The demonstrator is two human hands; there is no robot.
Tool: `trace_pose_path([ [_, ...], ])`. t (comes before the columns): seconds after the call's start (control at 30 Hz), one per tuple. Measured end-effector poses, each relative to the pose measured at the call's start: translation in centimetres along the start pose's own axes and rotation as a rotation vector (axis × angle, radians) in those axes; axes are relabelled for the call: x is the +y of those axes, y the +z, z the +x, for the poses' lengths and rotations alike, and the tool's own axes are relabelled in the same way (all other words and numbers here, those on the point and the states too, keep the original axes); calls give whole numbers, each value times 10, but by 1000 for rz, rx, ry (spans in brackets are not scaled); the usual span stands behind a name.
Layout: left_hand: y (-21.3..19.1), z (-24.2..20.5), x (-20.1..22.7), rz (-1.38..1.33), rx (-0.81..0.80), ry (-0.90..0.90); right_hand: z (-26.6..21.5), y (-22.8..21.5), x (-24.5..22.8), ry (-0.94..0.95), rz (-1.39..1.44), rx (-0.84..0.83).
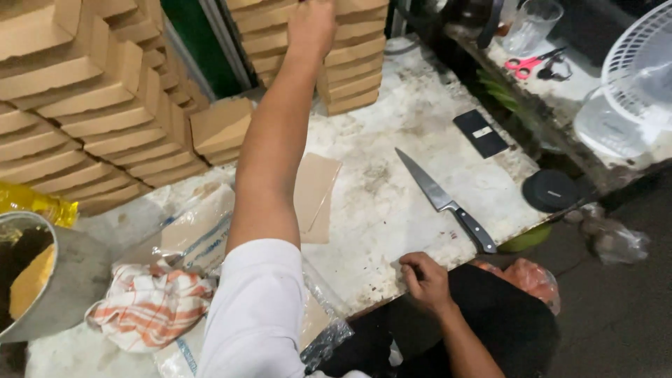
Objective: The person cuts a rectangular piece of cardboard with a knife, folds it, and places it inside a small cardboard box. They repeat this process with several boxes, stacking the finished ones on the left.
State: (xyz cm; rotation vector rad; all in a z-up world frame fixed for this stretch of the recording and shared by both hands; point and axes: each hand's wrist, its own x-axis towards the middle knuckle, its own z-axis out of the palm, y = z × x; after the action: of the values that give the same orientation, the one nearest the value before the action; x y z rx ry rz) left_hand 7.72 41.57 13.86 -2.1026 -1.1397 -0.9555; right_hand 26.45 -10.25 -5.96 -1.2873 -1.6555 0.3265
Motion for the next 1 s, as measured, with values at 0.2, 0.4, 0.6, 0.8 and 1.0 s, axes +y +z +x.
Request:
trace_pose_path([
  [0.2, -46, -8, 7, 36, -81, 23, -1, -1, -1, -97, 56, -7],
  [0.4, -150, -58, 38, -257, -22, 54, -2, 0, 2, -57, 72, -13],
  [0.6, -204, -231, 118, -298, -206, 178, -5, 10, 16, 228, 620, 187],
  [0.8, -234, -341, 166, -279, -230, 221, -3, 4, -4, 150, 337, 159],
  [1.0, -255, -324, 168, -354, -350, 230, 2, 12, 6, -16, 234, 94],
])
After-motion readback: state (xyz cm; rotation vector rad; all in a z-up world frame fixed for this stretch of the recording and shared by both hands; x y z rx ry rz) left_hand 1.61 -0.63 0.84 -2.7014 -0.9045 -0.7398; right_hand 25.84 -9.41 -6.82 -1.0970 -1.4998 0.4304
